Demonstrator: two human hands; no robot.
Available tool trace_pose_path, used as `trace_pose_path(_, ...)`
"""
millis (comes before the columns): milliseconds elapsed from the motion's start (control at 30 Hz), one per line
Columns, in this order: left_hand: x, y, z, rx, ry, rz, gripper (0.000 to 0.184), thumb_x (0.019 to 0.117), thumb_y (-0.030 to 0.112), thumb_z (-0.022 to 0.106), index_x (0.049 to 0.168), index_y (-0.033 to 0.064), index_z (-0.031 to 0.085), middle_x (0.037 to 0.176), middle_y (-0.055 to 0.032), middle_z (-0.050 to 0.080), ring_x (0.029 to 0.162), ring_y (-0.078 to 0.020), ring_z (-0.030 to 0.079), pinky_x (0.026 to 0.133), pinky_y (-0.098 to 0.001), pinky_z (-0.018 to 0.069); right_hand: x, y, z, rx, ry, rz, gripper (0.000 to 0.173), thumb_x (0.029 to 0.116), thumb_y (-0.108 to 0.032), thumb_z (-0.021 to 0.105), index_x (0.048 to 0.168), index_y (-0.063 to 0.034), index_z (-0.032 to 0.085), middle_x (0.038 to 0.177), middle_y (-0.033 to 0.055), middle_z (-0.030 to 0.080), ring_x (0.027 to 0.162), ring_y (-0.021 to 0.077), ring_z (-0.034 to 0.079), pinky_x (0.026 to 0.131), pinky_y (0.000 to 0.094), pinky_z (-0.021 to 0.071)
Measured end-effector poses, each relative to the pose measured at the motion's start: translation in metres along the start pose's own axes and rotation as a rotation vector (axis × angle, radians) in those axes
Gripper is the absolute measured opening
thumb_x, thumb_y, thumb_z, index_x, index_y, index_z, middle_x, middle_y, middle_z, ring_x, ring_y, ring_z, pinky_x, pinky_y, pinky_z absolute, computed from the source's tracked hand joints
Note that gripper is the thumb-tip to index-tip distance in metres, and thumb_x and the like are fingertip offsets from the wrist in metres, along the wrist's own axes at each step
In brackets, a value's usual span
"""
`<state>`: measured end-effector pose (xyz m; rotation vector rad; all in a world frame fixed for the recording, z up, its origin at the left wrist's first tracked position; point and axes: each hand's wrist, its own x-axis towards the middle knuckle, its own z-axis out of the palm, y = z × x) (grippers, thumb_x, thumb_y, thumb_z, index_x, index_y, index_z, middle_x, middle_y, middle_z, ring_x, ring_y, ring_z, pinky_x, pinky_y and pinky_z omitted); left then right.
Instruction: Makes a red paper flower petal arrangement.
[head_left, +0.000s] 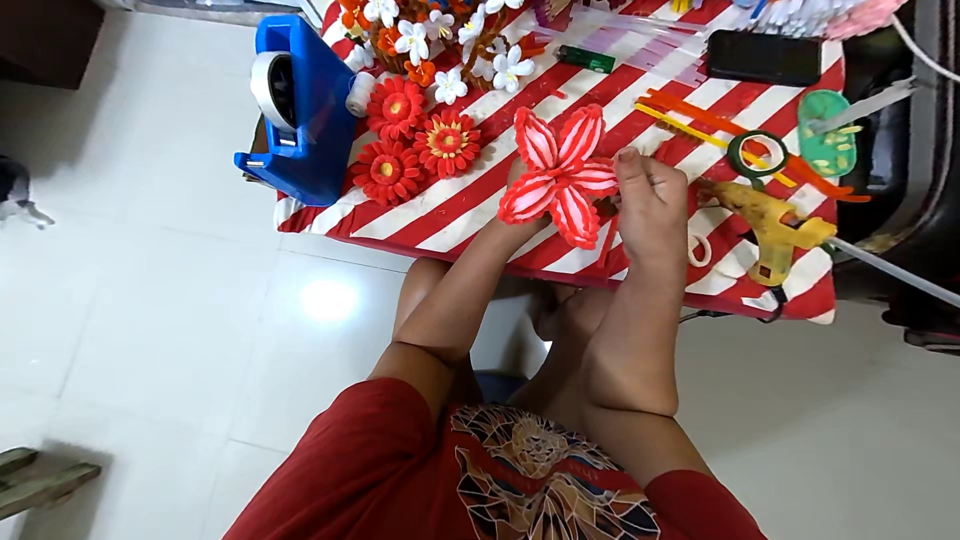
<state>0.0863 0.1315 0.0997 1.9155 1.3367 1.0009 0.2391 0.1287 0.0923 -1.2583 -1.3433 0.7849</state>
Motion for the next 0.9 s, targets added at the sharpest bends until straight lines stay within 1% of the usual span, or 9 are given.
trace_pose_path(267,-0.008,-0.012,0.006,0.071,-0.086,-0.055,0.022,0.0968,0.002,0.061,0.116,-0.0095,0.065,0.11,-0.0239,0.069,0.108,-0.027,0.065,0.096,-0.0349,0.0481,-0.003,-0.003,0.009,0.115,-0.056,0.005,0.034,0.1088,-0.021,0.044,0.078,-0.0184,0.059,0.067,-0.0163,0.054,0.061,-0.0075,0.053,0.06,0.0142,0.0464)
trace_pose_path(433,-0.01,-0.068,0.039,0.149,-0.035,0.088,0.025,0.0971,0.02,0.065,0.101,-0.0027,0.073,0.092,-0.0195,0.073,0.091,-0.0278,0.071,0.081,-0.0407,0.0559,-0.007,-0.003,0.023,0.437,-0.052,0.115,0.039,0.11,-0.023,0.039,0.078,-0.0214,0.061,0.067,-0.0136,0.058,0.06,-0.0038,0.054,0.06,0.016,0.0479)
trace_pose_path(500,-0.012,-0.045,0.015,0.204,-0.309,-0.165,0.033,0.1058,0.024,0.054,0.12,-0.0035,0.067,0.115,-0.0235,0.069,0.114,-0.0312,0.065,0.1,-0.0471,0.0482,-0.008,-0.006,0.028,0.549,-0.061,0.158,0.039,0.1102,-0.024,0.038,0.08,-0.0214,0.063,0.065,-0.0127,0.058,0.058,-0.0033,0.054,0.058,0.0159,0.0491)
trace_pose_path(567,-0.026,-0.053,0.014,0.237,-0.265,-0.116,0.039,0.1073,0.026,0.048,0.123,-0.0054,0.065,0.118,-0.0278,0.067,0.117,-0.0376,0.065,0.102,-0.0562,0.0476,-0.009,-0.01,0.029,0.595,-0.069,0.197,0.04,0.1107,-0.025,0.038,0.08,-0.0214,0.063,0.064,-0.0123,0.057,0.056,-0.003,0.053,0.057,0.0153,0.0485)
trace_pose_path(633,-0.017,-0.032,0.006,0.196,-0.276,-0.149,0.031,0.1056,0.018,0.054,0.121,-0.0058,0.066,0.117,-0.0256,0.068,0.115,-0.0328,0.064,0.101,-0.0461,0.0469,-0.008,-0.011,0.028,0.603,-0.065,0.234,0.04,0.111,-0.025,0.037,0.078,-0.0217,0.061,0.063,-0.0124,0.054,0.054,-0.0029,0.05,0.055,0.0148,0.0457)
trace_pose_path(700,-0.012,-0.056,0.029,0.123,-0.05,0.044,0.022,0.0976,0.013,0.063,0.106,-0.0055,0.071,0.099,-0.0215,0.073,0.097,-0.0279,0.071,0.087,-0.0389,0.0543,-0.008,-0.009,0.026,0.574,-0.073,0.23,0.041,0.1113,-0.027,0.036,0.079,-0.0219,0.061,0.064,-0.0127,0.055,0.056,-0.0035,0.05,0.056,0.014,0.0455)
trace_pose_path(767,-0.002,-0.079,0.047,-0.165,0.103,0.084,0.018,0.094,0.005,0.064,0.105,-0.0076,0.07,0.096,-0.0167,0.073,0.093,-0.0183,0.069,0.085,-0.0298,0.0528,-0.006,-0.006,0.024,0.467,-0.08,0.189,0.041,0.1118,-0.029,0.033,0.084,-0.0219,0.062,0.069,-0.014,0.059,0.061,-0.0051,0.054,0.06,0.0136,0.0475)
trace_pose_path(833,0.014,-0.08,0.054,-0.811,0.168,-0.056,0.013,0.0977,-0.007,0.051,0.105,-0.0026,0.061,0.089,-0.0027,0.063,0.084,0.0001,0.059,0.079,-0.0122,0.0479,-0.006,-0.004,0.021,0.354,-0.148,0.158,0.043,0.1121,-0.033,0.028,0.087,-0.0232,0.062,0.073,-0.0166,0.063,0.068,-0.0069,0.06,0.067,0.0139,0.0518)
trace_pose_path(900,0.027,-0.075,0.054,-1.463,0.191,-0.196,0.024,0.1006,-0.008,0.04,0.097,0.0066,0.059,0.077,0.0052,0.06,0.069,0.0039,0.057,0.066,-0.0127,0.0505,-0.007,0.0,0.017,0.304,-0.279,0.124,0.042,0.1111,-0.038,0.03,0.087,-0.0236,0.061,0.073,-0.0179,0.062,0.067,-0.0074,0.058,0.064,0.0139,0.0505)
